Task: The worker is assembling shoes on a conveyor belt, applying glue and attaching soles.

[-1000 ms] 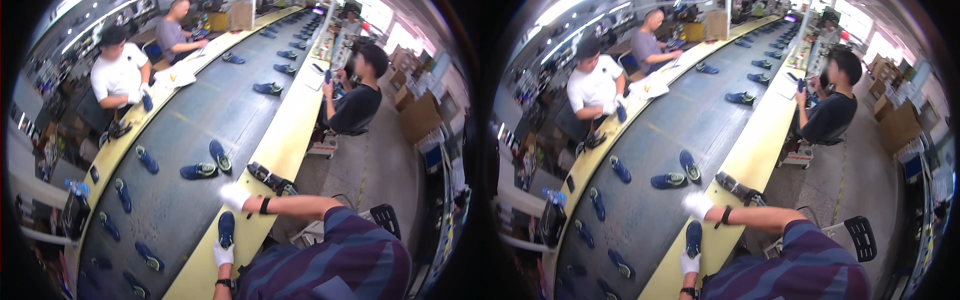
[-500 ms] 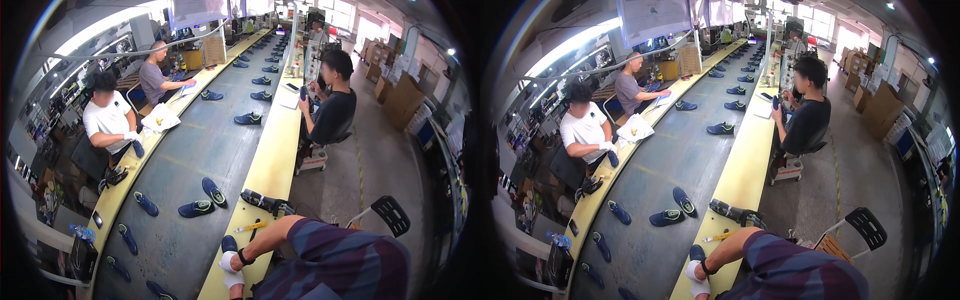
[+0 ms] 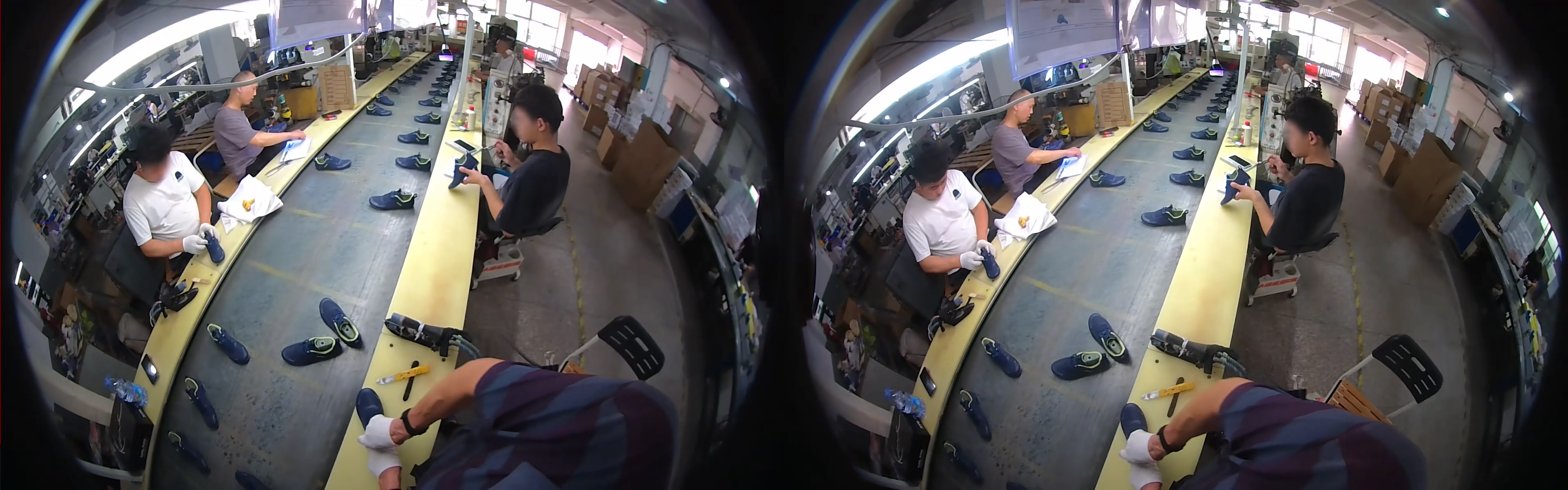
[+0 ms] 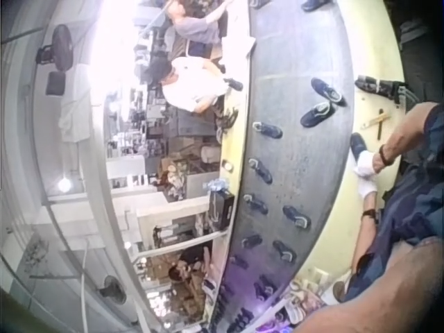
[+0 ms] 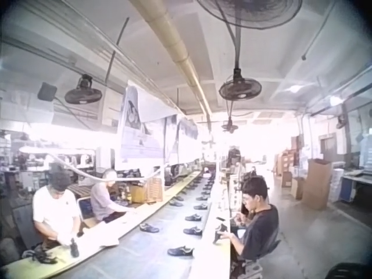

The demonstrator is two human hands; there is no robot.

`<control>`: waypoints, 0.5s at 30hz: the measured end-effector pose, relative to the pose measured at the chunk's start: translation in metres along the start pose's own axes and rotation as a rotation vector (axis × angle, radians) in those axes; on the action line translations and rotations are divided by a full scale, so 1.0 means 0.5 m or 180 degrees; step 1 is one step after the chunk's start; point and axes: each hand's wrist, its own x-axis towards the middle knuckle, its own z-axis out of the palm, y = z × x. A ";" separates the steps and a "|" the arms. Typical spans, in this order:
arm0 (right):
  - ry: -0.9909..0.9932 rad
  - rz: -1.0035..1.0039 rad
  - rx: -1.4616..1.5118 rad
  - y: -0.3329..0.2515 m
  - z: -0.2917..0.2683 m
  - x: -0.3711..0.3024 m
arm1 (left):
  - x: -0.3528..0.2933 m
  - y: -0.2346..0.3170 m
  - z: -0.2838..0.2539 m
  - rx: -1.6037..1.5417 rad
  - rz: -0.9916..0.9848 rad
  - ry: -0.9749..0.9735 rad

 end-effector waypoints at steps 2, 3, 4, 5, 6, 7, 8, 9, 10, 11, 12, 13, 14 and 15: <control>0.0109 0.0071 0.0135 -0.031 -0.031 -0.036 | -0.015 0.004 -0.018 -0.0177 0.0217 0.0134; 0.0285 0.0254 0.0256 -0.034 -0.056 -0.066 | -0.011 0.022 -0.023 -0.0176 0.0278 0.0093; 0.0441 0.0063 0.0183 -0.033 -0.060 -0.085 | -0.014 0.035 -0.037 -0.0137 0.0188 -0.0027; 0.0450 0.0071 0.0189 -0.032 -0.062 -0.101 | -0.021 0.052 -0.054 -0.0091 0.0100 -0.0143; 0.0631 0.0121 0.0256 -0.023 -0.055 -0.111 | -0.030 0.082 -0.076 -0.0070 0.0143 -0.0157; 0.0819 0.0173 0.0320 -0.017 -0.048 -0.118 | -0.049 0.116 -0.100 -0.0083 0.0038 0.0000; 0.0882 0.0110 0.0279 -0.025 -0.041 -0.111 | -0.066 0.123 -0.114 -0.0135 -0.0156 0.0210; 0.0874 0.0052 0.0273 -0.025 -0.036 -0.105 | -0.068 0.115 -0.113 -0.0147 -0.0194 0.0253; 0.0714 0.0006 0.0312 -0.027 -0.032 -0.099 | -0.069 0.099 -0.108 -0.0184 -0.0300 0.0281; 0.0519 -0.0078 0.0353 -0.041 -0.035 -0.092 | -0.076 0.074 -0.101 -0.0240 -0.0454 0.0318; 0.0585 0.0020 0.0358 -0.025 -0.038 -0.098 | -0.060 0.076 -0.087 -0.0194 -0.0354 0.0276; 0.0546 0.0102 0.0376 -0.010 -0.041 -0.100 | -0.044 0.077 -0.075 -0.0156 -0.0207 0.0245; 0.0451 0.0090 0.0383 -0.002 -0.036 -0.095 | -0.042 0.073 -0.067 -0.0162 -0.0148 0.0261; 0.0435 0.0061 0.0382 0.007 -0.025 -0.084 | -0.049 0.080 -0.075 -0.0171 -0.0176 0.0275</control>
